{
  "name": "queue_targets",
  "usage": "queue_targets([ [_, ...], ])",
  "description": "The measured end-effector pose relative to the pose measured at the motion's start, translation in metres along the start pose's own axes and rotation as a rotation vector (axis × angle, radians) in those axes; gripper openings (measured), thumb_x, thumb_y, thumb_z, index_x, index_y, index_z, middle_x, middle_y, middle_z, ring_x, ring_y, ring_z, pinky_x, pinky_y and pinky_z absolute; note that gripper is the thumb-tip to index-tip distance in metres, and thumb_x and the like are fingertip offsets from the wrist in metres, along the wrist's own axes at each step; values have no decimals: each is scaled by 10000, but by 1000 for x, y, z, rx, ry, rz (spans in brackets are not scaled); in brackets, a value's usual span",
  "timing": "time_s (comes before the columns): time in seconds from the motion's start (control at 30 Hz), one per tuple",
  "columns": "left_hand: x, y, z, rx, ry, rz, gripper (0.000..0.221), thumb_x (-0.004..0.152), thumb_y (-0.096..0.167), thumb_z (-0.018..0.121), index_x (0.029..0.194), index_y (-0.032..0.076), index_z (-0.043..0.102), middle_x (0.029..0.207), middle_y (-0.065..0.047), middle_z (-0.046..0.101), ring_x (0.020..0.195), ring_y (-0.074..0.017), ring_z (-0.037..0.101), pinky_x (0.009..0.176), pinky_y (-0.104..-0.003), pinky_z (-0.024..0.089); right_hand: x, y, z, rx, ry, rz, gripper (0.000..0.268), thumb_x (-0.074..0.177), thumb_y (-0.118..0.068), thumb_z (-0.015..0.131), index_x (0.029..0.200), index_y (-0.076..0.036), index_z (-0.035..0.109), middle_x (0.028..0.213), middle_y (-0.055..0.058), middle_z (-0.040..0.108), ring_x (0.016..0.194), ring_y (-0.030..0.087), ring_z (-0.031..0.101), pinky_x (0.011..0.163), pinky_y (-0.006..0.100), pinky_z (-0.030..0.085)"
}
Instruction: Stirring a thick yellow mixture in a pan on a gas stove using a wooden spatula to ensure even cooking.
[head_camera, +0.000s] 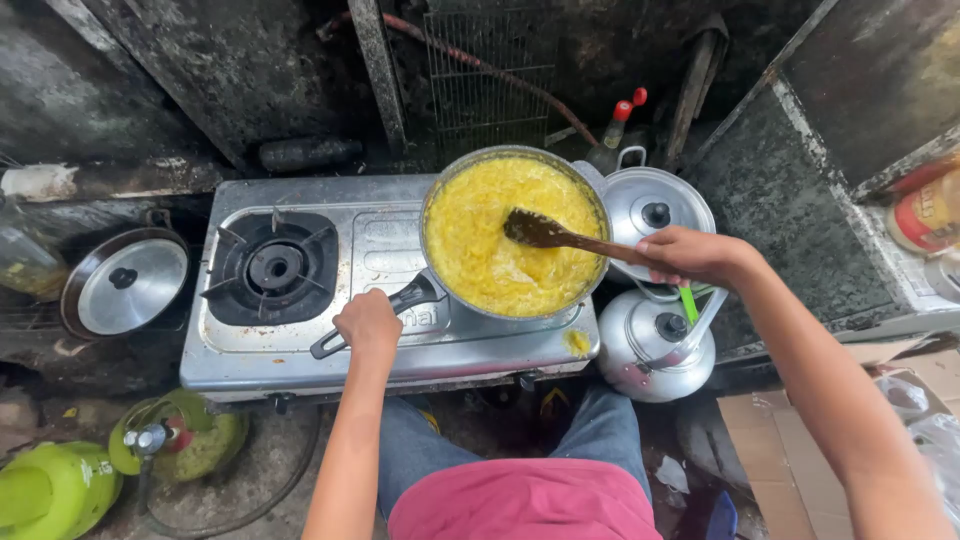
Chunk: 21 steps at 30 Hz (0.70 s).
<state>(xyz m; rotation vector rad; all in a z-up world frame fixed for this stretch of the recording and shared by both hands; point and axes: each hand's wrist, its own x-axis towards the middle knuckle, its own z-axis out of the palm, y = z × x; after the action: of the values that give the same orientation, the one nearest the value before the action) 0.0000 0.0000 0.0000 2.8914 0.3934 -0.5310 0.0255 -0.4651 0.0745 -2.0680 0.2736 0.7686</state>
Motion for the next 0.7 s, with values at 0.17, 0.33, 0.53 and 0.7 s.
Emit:
queue_targets([
  [0.17, 3, 0, 4, 55, -69, -36, 123, 896, 109, 699, 986, 45, 752, 939, -154, 765, 920, -368, 744, 790, -462, 557, -58, -72, -17, -891, 83, -7, 421, 1043, -422, 465, 1328, -222, 701, 1145, 91, 785, 1091, 339, 726, 929, 465, 573],
  [0.33, 7, 0, 4, 129, -152, -80, 195, 948, 238, 710, 1107, 125, 708, 1058, -73, 760, 963, -302, 733, 792, -402, 549, -89, -86, 3, -1315, 195, 4, 326, 1061, -413, 450, 1246, -274, 679, 1081, 35, 701, 1032, 258, 721, 755, 439, 633],
  [0.53, -4, 1, -5, -24, -2, 4, 148, 848, 16, 710, 962, -33, 791, 895, -245, 771, 933, -431, 764, 777, -531, 601, -37, -15, 25, -1578, 511, -363, 220, 935, -510, 601, 866, -348, 733, 851, -45, 675, 821, 210, 729, 715, 336, 605],
  [0.7, -2, 5, -8, 5, -10, -5, 144, 842, 13, 708, 953, -22, 791, 875, -231, 769, 914, -423, 768, 771, -525, 597, -22, -11, 58, -1168, 252, -273, 259, 934, -454, 643, 881, -232, 766, 896, 54, 728, 906, 308, 763, 774, 417, 634],
])
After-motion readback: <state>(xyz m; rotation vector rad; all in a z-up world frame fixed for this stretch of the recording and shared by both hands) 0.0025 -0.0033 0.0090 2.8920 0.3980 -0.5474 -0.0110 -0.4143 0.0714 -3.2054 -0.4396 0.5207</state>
